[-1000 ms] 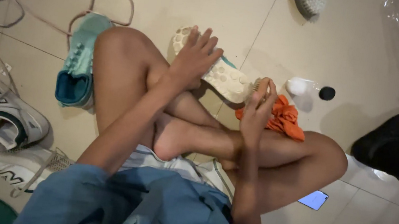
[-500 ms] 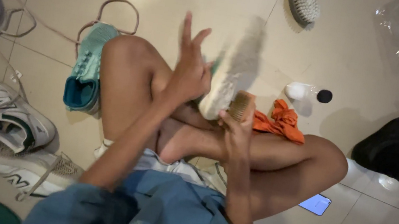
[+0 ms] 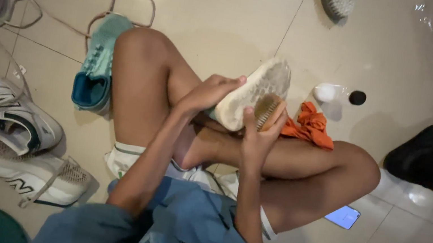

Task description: Cleaning the soles of sneakers using brushes, a cloth, and cleaning solution

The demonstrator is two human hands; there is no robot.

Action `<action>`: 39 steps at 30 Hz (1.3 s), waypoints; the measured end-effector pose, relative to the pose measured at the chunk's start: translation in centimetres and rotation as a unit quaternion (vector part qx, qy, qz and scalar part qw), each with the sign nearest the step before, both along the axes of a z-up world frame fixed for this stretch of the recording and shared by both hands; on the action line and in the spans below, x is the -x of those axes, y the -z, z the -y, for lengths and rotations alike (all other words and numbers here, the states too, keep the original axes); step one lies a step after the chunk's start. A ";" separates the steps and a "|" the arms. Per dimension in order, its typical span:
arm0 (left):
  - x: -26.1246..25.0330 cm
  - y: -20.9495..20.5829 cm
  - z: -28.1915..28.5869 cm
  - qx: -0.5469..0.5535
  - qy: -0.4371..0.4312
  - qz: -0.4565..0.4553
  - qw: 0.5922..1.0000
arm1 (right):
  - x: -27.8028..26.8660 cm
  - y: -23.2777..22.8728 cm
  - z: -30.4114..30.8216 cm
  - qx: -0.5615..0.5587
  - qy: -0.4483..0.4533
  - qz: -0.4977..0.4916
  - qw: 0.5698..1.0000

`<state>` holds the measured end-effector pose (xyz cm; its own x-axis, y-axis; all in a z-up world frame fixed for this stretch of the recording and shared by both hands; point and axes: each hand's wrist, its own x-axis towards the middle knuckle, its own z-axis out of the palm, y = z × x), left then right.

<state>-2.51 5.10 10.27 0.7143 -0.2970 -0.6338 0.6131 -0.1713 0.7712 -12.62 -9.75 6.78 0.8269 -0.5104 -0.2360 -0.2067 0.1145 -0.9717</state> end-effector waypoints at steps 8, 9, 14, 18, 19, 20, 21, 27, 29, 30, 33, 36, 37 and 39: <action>3.6 0.1 -1.4 0.121 -0.047 0.000 0.992 | 1.2 -1.9 -1.8 -0.093 0.033 -0.042 0.994; 4.2 2.5 -2.3 0.121 -0.047 -0.003 0.992 | 1.3 -1.3 -1.7 -0.094 0.034 -0.045 0.994; 7.6 8.9 -4.3 0.297 -0.186 -0.020 0.936 | 1.2 -1.1 -2.1 -0.221 0.029 -0.083 0.971; 8.5 11.5 -3.0 0.294 -0.254 0.007 0.921 | 1.4 -1.9 -3.0 -0.212 0.023 -0.119 0.970; 8.8 12.3 -2.3 0.237 -0.320 0.001 0.917 | 1.6 -2.2 -3.0 -0.183 0.007 -0.116 0.976; 9.1 13.2 -1.7 0.179 -0.383 -0.006 0.906 | 1.9 -2.5 -3.1 -0.154 -0.009 -0.112 0.982; 8.8 12.5 -1.1 0.178 -0.382 -0.009 0.907 | 2.4 -2.2 -2.7 -0.154 -0.007 -0.115 0.981; 6.8 12.8 1.0 0.056 -0.480 -0.052 0.874 | 2.9 -4.9 -2.2 0.191 -0.196 -0.062 0.960; 6.3 14.0 1.3 0.071 -0.506 -0.052 0.858 | 3.0 -5.1 -2.9 0.319 -0.249 -0.007 0.915; 5.9 13.9 1.4 0.071 -0.502 -0.053 0.860 | 2.9 -4.7 -2.9 0.319 -0.245 -0.008 0.915; 5.8 13.6 1.2 0.034 -0.512 -0.054 0.857 | 2.3 -3.2 -2.8 0.405 -0.264 0.007 0.875; 6.3 13.4 0.9 0.055 -0.486 -0.046 0.871 | 0.6 -2.4 -1.7 0.433 -0.229 0.005 0.872; 6.2 13.2 0.9 0.061 -0.481 -0.038 0.874 | 0.0 -3.0 -1.4 0.416 -0.228 -0.003 0.880; 6.0 12.9 0.9 0.068 -0.476 -0.027 0.876 | -0.6 -3.4 -1.6 0.398 -0.225 -0.009 0.889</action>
